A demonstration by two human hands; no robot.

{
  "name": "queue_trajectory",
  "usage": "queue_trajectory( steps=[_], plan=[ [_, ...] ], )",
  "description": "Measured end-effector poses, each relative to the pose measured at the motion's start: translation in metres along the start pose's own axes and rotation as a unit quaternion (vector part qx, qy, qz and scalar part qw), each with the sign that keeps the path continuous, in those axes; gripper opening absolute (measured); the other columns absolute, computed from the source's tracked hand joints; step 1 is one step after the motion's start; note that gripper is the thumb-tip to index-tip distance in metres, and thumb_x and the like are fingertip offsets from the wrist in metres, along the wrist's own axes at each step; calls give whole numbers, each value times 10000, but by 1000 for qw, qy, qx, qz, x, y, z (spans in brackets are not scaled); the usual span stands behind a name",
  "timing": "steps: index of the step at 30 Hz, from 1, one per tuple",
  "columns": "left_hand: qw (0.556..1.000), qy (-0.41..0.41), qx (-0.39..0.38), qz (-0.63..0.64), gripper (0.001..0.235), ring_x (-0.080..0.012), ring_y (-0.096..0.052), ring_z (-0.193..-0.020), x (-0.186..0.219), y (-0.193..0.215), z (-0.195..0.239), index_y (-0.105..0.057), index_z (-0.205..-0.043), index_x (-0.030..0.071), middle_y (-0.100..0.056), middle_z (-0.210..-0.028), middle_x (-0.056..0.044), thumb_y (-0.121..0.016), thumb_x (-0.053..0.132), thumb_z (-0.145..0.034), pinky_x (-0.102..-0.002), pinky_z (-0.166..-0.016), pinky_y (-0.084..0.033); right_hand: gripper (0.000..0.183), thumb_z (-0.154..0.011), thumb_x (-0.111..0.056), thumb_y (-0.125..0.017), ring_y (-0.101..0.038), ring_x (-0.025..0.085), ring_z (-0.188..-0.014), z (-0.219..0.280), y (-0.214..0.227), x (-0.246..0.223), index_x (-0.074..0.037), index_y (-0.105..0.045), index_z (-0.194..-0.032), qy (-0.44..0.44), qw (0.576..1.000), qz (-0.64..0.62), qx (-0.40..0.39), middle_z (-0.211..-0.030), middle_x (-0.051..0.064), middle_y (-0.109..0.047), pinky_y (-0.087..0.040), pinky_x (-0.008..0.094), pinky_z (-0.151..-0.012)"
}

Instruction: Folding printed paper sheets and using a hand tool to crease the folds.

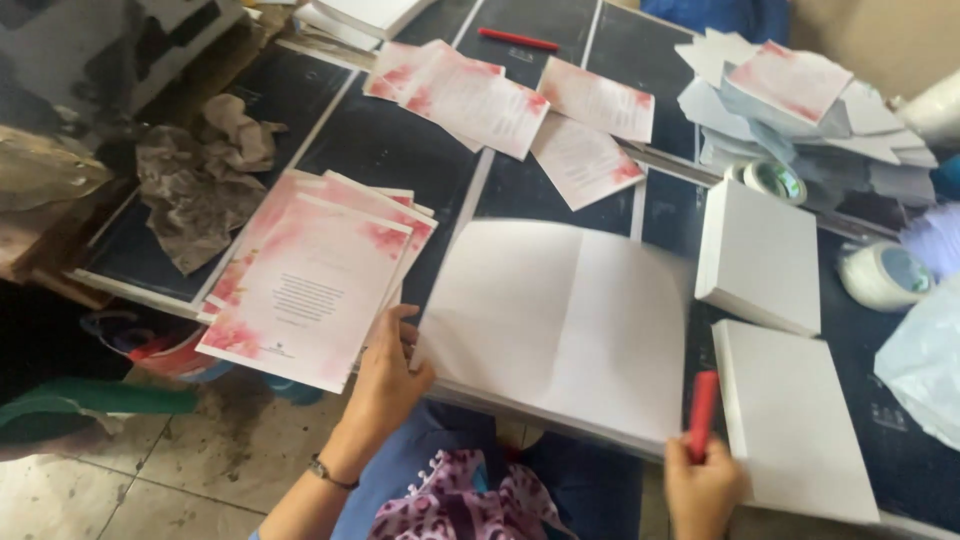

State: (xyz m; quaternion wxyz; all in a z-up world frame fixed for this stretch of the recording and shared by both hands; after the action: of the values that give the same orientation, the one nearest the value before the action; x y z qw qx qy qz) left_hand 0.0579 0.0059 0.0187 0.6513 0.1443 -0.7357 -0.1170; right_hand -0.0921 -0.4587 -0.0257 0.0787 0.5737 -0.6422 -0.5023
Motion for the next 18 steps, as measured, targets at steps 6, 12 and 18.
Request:
queue_trajectory(
  steps=[6,12,18],
  plan=[
    [981,27,-146,-124,426,-315,-589,-875,12,-13,14,-565,-1303,72,-471,-1201,-132,-518,-41,-895,-402,-774,-436,143,-719,-136,-648,-541,492,-640,19,6,-19,-48,-551,-662,41,993,62,-95,-611,214,-558,-443,550,-659],
    [971,-71,-109,-203,476,-385,-620,-1052,-1,-24,18,-677,-1196,75,-524,-1160,-197,-604,-18,-735,-420,-1046,-455,511,-845,-487,-809,-510,283,-603,-55,59,31,-100,-500,-719,-186,952,62,-235,-599,127,-547,-427,452,-641],
    [930,-135,-77,-333,529,-278,-614,-1039,44,-61,29,-618,-1240,178,-504,-1349,-120,-812,303,-763,-556,-988,-420,710,-826,-542,-897,-602,510,-1075,-123,97,131,56,-700,-1153,-177,951,244,-66,-1170,294,-598,-523,661,-763]
  ],
)
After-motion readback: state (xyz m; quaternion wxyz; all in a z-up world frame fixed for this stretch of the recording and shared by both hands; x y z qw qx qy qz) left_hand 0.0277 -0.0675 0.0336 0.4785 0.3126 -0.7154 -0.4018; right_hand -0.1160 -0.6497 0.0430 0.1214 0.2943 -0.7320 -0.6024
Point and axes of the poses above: each hand's wrist, its own z-axis away from the middle knuckle, its own y-axis out of the back of the hand, x = y × z, the point moved 7 cm from there along -z, towards the middle knuckle
